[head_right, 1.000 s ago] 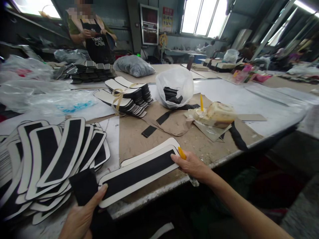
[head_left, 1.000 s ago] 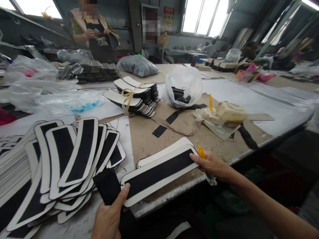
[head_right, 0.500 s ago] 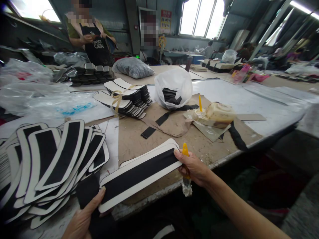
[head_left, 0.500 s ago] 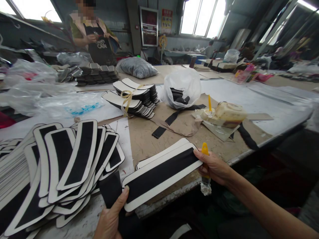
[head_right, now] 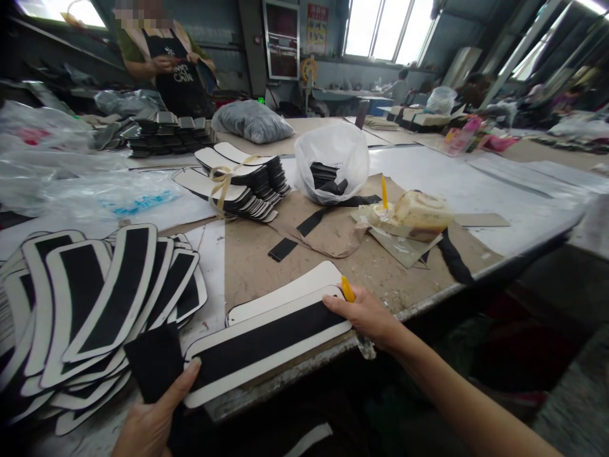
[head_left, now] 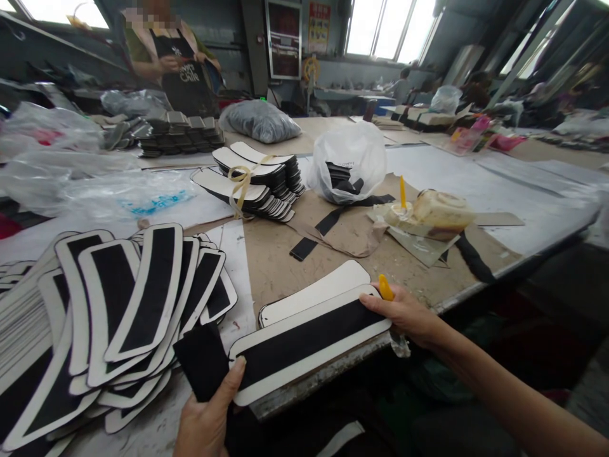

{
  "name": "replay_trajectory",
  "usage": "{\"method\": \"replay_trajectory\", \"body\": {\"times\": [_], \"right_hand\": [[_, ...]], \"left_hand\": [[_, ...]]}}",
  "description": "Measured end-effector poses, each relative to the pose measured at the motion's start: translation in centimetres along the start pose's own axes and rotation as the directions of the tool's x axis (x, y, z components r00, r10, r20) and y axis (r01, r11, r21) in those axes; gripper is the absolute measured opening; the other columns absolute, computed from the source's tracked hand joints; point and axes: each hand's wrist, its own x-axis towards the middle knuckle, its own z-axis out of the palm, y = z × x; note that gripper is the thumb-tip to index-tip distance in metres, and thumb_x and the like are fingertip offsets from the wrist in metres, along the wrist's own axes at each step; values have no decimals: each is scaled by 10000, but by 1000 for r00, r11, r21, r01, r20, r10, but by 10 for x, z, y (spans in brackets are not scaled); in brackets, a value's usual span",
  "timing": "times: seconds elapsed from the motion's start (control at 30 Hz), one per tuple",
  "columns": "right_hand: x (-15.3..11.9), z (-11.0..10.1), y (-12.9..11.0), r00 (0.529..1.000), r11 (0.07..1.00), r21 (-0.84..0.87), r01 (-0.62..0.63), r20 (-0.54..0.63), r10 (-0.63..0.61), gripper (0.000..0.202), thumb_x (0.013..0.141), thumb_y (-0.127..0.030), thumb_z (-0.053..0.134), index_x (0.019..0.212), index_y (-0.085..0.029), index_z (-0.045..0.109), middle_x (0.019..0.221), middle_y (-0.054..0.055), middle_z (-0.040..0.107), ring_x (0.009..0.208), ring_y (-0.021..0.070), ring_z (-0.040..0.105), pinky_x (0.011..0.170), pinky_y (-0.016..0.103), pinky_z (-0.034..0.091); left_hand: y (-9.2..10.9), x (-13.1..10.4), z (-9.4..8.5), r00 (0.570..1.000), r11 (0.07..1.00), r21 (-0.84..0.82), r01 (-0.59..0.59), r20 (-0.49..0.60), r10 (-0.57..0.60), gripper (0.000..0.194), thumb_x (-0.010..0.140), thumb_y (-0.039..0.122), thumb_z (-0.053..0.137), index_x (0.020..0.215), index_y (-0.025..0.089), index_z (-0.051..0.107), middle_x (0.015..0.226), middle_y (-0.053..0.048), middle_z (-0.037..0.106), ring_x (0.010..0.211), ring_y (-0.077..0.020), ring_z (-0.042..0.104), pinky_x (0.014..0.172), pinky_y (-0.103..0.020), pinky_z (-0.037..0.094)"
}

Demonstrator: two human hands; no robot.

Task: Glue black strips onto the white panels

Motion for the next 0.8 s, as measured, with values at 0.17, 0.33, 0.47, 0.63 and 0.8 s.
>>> {"method": "replay_trajectory", "body": {"times": [0.17, 0.33, 0.47, 0.63, 0.8], "right_hand": [[0, 7, -4, 994, 960, 257, -111, 33, 106, 342, 706, -455, 711, 853, -150, 661, 725, 17, 648, 660, 145, 597, 583, 206, 468], [3, 8, -4, 978, 882, 423, -207, 85, 188, 275, 710, -414, 725, 799, -168, 641, 702, 10, 640, 619, 129, 598, 594, 202, 499], [5, 7, -2, 978, 919, 337, -204, 36, 204, 310, 724, -439, 704, 844, -160, 643, 713, 25, 645, 635, 148, 598, 570, 214, 485], [7, 7, -2, 997, 997, -63, -34, -70, 30, 362, 755, -514, 630, 828, -160, 644, 750, 12, 636, 669, 155, 569, 593, 227, 442], [6, 13, -4, 966, 883, -469, -2, -231, -120, 397, 739, -535, 607, 577, -186, 510, 540, -40, 482, 516, 116, 442, 484, 221, 338]], "left_hand": [[3, 1, -1, 997, 996, -47, 81, 24, -80, 415, 664, 242, 738, 1063, 198, 631, 851, -45, 711, 827, -247, 665, 751, -343, 558], [2, -2, 1, 972, 965, -122, 232, 74, -224, 457, 685, 251, 729, 1123, 208, 608, 826, -46, 712, 764, -252, 673, 760, -390, 555], [1, -3, 4, 989, 980, -165, 109, 113, -91, 408, 737, 224, 690, 1135, 209, 600, 944, -44, 698, 882, -221, 653, 817, -332, 531], [-10, 2, -1, 996, 997, -64, -46, 73, 51, 382, 728, 337, 712, 1065, 178, 624, 953, -55, 690, 938, -234, 628, 793, -306, 531], [-22, 6, -9, 989, 986, 79, -145, 35, 142, 456, 701, 476, 697, 1000, 137, 639, 880, -82, 691, 917, -264, 626, 785, -335, 520]]}}
